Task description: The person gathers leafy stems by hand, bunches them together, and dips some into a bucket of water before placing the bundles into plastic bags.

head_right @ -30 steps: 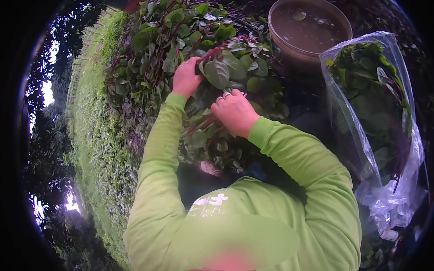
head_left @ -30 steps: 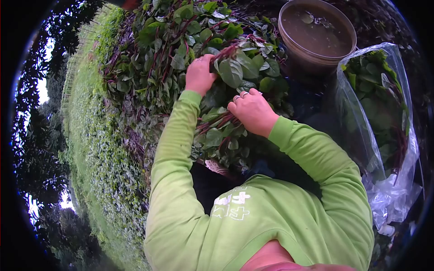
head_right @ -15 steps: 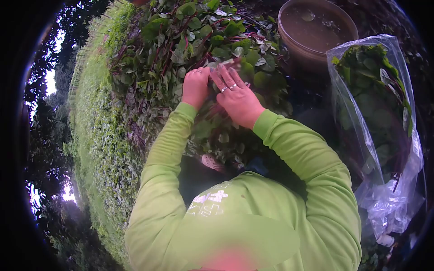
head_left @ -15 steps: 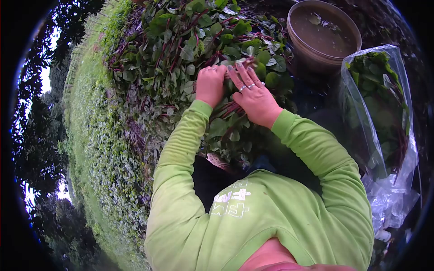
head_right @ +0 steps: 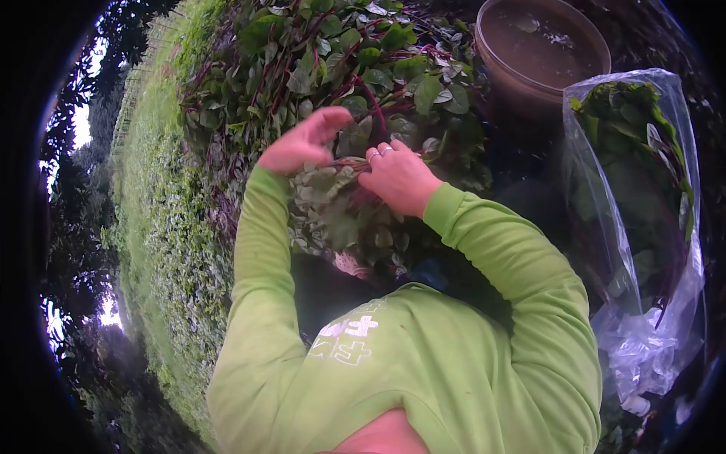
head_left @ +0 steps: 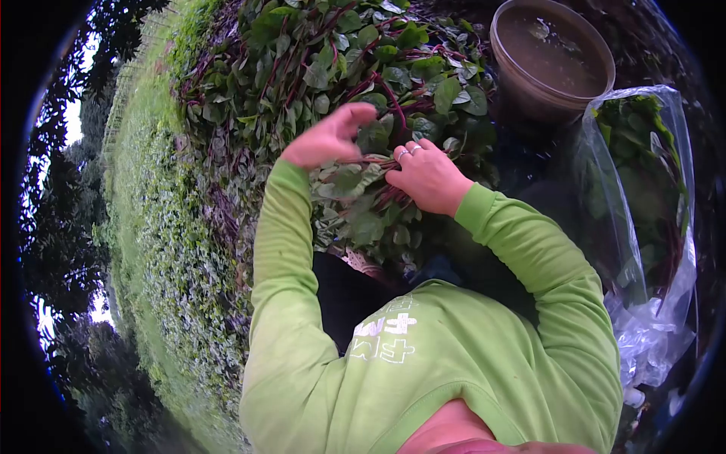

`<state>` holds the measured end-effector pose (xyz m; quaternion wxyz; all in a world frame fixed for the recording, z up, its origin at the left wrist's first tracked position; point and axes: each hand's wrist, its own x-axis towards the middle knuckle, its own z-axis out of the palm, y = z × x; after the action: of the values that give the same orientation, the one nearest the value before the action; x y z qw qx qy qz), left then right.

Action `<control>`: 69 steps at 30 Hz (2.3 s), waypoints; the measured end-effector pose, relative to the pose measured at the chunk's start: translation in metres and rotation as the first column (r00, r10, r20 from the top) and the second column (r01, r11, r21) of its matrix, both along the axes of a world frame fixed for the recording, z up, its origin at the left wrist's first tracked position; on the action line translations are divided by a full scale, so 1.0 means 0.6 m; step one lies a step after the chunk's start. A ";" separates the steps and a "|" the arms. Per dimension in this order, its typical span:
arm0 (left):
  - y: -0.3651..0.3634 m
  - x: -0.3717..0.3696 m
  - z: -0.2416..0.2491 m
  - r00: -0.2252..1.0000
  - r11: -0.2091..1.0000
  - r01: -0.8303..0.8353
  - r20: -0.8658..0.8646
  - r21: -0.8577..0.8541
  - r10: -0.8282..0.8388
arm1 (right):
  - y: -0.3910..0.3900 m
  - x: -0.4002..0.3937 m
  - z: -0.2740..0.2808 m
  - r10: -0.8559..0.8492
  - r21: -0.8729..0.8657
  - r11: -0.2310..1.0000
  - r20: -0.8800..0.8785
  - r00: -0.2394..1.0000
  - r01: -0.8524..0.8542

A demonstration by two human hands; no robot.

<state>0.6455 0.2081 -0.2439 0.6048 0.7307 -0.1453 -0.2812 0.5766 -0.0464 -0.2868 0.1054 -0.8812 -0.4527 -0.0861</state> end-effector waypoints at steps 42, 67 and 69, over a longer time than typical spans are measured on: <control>-0.112 -0.071 -0.077 0.858 0.872 -0.478 -0.157 0.104 0.489 | 0.017 0.008 -0.041 -0.081 -0.020 0.996 0.063 0.995 0.083; -0.038 0.021 -0.021 0.968 0.917 0.135 0.150 0.376 -0.203 | 0.003 -0.023 0.008 0.071 0.073 0.993 0.276 0.959 -0.095; -0.012 0.030 -0.012 0.956 0.903 0.101 0.212 0.417 -0.205 | 0.002 -0.023 0.008 0.087 0.075 0.991 0.309 0.947 -0.115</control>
<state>0.6633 0.2007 -0.2510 0.3943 0.8551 -0.2171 -0.2573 0.5626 -0.0455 -0.2818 0.0788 -0.8272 -0.5038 -0.2362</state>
